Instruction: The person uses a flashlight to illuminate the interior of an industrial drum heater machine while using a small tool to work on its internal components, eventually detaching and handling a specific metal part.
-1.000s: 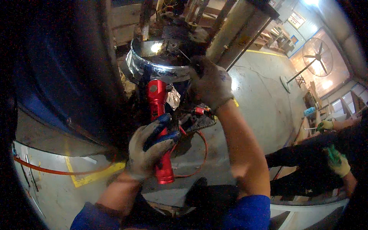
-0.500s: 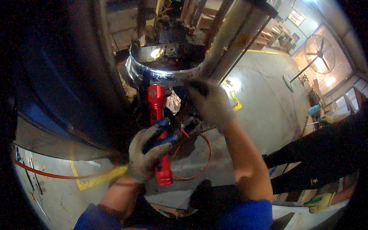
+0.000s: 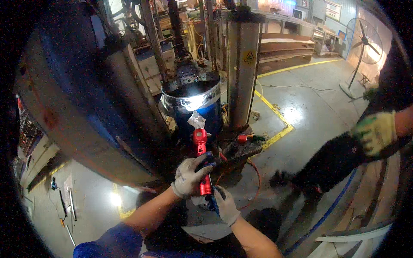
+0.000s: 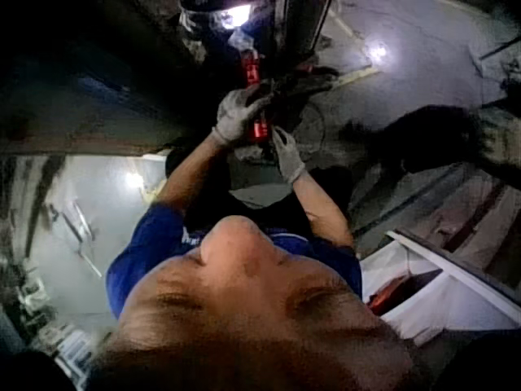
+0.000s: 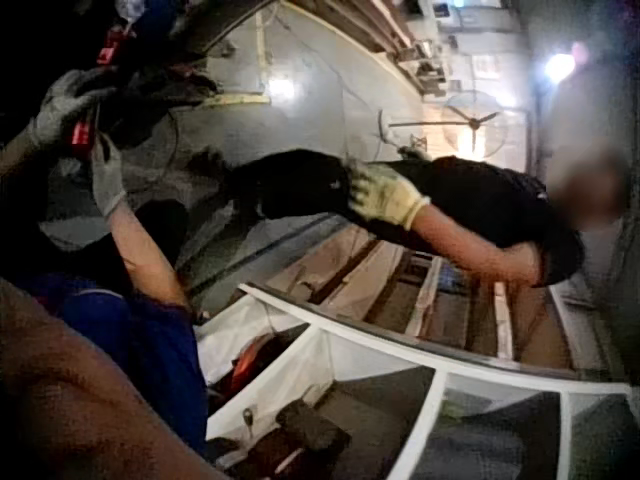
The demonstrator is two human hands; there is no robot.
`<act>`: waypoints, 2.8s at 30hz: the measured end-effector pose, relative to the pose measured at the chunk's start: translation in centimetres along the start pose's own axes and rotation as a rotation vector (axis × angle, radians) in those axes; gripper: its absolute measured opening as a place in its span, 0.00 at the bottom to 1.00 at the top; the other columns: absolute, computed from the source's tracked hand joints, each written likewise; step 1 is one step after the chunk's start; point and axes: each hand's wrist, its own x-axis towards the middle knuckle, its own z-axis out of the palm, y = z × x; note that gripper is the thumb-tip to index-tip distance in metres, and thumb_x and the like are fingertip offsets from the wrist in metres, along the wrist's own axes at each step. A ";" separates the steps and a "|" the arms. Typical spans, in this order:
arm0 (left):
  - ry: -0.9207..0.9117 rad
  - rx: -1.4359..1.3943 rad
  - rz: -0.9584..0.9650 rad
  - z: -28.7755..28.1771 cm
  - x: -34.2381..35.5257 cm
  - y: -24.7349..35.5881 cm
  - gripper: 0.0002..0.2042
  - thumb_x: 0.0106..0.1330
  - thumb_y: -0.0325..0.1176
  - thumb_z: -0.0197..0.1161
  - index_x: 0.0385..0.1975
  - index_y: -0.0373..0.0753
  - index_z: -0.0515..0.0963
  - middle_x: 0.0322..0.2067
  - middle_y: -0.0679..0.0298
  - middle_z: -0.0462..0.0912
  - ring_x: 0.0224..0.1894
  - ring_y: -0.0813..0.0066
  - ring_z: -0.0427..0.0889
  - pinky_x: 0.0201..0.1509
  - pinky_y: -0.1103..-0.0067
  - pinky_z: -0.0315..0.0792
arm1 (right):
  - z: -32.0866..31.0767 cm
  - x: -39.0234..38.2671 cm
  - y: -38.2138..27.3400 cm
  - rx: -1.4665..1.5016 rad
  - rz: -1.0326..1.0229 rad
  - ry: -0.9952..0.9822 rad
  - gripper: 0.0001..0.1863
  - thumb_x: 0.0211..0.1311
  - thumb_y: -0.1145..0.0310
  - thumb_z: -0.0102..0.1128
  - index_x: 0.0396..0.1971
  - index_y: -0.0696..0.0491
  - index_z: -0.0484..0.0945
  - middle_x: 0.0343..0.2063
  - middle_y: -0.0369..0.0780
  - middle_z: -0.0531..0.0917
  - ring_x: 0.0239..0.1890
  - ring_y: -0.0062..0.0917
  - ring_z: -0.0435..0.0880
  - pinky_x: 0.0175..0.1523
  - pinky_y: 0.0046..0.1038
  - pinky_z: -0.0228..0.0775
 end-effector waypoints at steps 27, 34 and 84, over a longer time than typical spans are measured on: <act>0.118 0.441 -0.776 -5.8 -10.2 -1.3 0.33 0.55 0.39 0.68 0.61 0.36 0.66 0.52 0.46 0.78 0.51 0.47 0.79 0.56 0.62 0.74 | -6.5 -3.7 -4.5 0.094 0.062 -0.435 0.17 0.63 0.61 0.66 0.44 0.57 0.79 0.37 0.37 0.84 0.37 0.17 0.82 0.43 0.21 0.75; 0.282 0.143 -1.193 -4.7 -13.5 -5.8 0.31 0.57 0.39 0.68 0.61 0.39 0.66 0.48 0.51 0.82 0.51 0.53 0.81 0.55 0.65 0.74 | -6.2 -3.9 -6.4 0.138 0.111 -0.409 0.20 0.62 0.57 0.66 0.43 0.59 0.77 0.32 0.38 0.82 0.30 0.18 0.79 0.35 0.20 0.72; 0.448 0.036 -1.151 -4.0 -14.7 -8.0 0.21 0.60 0.31 0.67 0.53 0.33 0.74 0.46 0.54 0.83 0.48 0.61 0.83 0.53 0.72 0.76 | -5.8 -4.8 -8.3 0.007 0.044 -0.377 0.19 0.59 0.66 0.66 0.47 0.59 0.77 0.31 0.33 0.82 0.29 0.12 0.76 0.35 0.17 0.70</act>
